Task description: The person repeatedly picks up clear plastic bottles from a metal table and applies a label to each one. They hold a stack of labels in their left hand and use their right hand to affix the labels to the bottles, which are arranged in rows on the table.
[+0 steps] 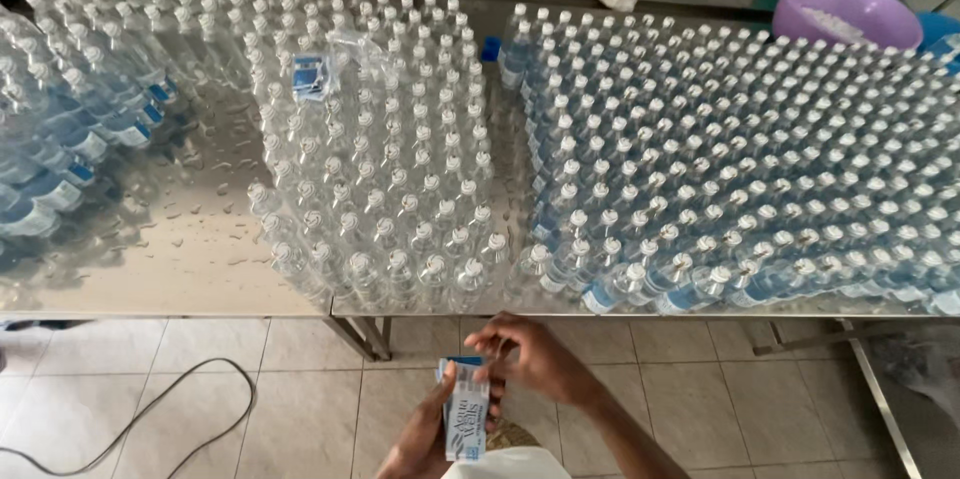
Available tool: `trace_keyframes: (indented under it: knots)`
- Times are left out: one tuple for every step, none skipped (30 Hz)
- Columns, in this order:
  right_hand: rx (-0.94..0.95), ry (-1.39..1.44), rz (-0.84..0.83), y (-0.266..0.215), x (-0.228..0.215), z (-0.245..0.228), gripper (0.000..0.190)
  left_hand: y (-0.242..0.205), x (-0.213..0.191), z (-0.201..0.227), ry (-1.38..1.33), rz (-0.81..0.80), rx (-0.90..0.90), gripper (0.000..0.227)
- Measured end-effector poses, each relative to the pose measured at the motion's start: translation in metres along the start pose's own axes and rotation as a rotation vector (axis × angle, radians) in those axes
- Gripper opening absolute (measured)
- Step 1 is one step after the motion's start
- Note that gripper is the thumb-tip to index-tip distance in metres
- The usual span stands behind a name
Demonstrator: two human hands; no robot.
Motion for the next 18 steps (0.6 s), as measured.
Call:
trace_keyframes:
  knots:
    - [0.006,0.008,-0.002,-0.001,0.006,-0.001,0.039,-0.003,0.004,-0.001,-0.006,0.007,-0.004,0.072]
    - [0.048,0.039,0.003,-0.001,0.011,0.0,0.037,-0.006,0.007,-0.002,0.028,0.041,-0.017,0.069]
    - [0.089,0.068,0.009,-0.001,0.014,0.001,0.035,-0.007,0.01,-0.002,0.065,0.072,-0.03,0.066]
    - [0.093,0.073,0.009,-0.004,0.015,0.006,0.035,-0.007,0.012,-0.004,0.062,0.075,-0.034,0.066]
    - [0.072,0.075,0.018,-0.005,0.013,0.009,0.032,-0.005,0.016,-0.005,0.057,0.057,-0.038,0.065]
    - [0.051,0.076,0.026,-0.007,0.011,0.012,0.029,-0.003,0.02,-0.006,0.053,0.039,-0.041,0.065]
    - [0.053,0.079,0.027,-0.008,0.01,0.017,0.029,-0.004,0.022,-0.005,0.052,0.041,-0.043,0.065]
    - [0.077,0.114,0.058,-0.01,0.006,0.023,0.031,-0.003,0.024,-0.004,0.05,0.027,-0.05,0.064]
    - [0.098,0.145,0.09,-0.009,0.0,0.029,0.034,-0.001,0.027,0.0,0.051,0.01,-0.053,0.063]
    - [0.095,0.143,0.09,-0.009,-0.001,0.027,0.034,0.001,0.025,0.0,0.054,0.009,-0.051,0.063]
    - [0.13,0.157,0.132,-0.008,-0.006,0.027,0.032,0.004,0.022,0.001,0.033,0.02,-0.057,0.065]
    - [0.164,0.171,0.174,-0.008,-0.01,0.027,0.029,0.008,0.019,0.002,0.013,0.031,-0.062,0.068]
    - [0.163,0.172,0.176,-0.008,-0.011,0.026,0.029,0.009,0.017,0.003,0.014,0.032,-0.064,0.068]
    - [0.144,0.145,0.229,-0.008,-0.015,0.024,0.03,0.011,0.016,0.004,0.028,0.013,-0.058,0.069]
    - [0.124,0.116,0.285,-0.009,-0.021,0.022,0.031,0.015,0.015,0.007,0.045,-0.01,-0.054,0.069]
    - [0.123,0.116,0.291,-0.008,-0.023,0.026,0.031,0.019,0.012,0.008,0.049,-0.012,-0.057,0.069]
    - [0.063,0.158,0.288,-0.008,-0.023,0.027,0.029,0.022,0.009,0.009,0.041,-0.014,-0.055,0.07]
    - [0.003,0.199,0.285,-0.008,-0.024,0.029,0.028,0.025,0.006,0.009,0.033,-0.015,-0.052,0.071]
Point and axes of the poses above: each hand's wrist, its own y-axis towards the middle knuckle, its own x-axis out of the palm, z = x × y, the point moved 6 cm from there along y, towards the middle knuckle, and after that the axes turned 15 degrees about -z, right-handed, at the moved point
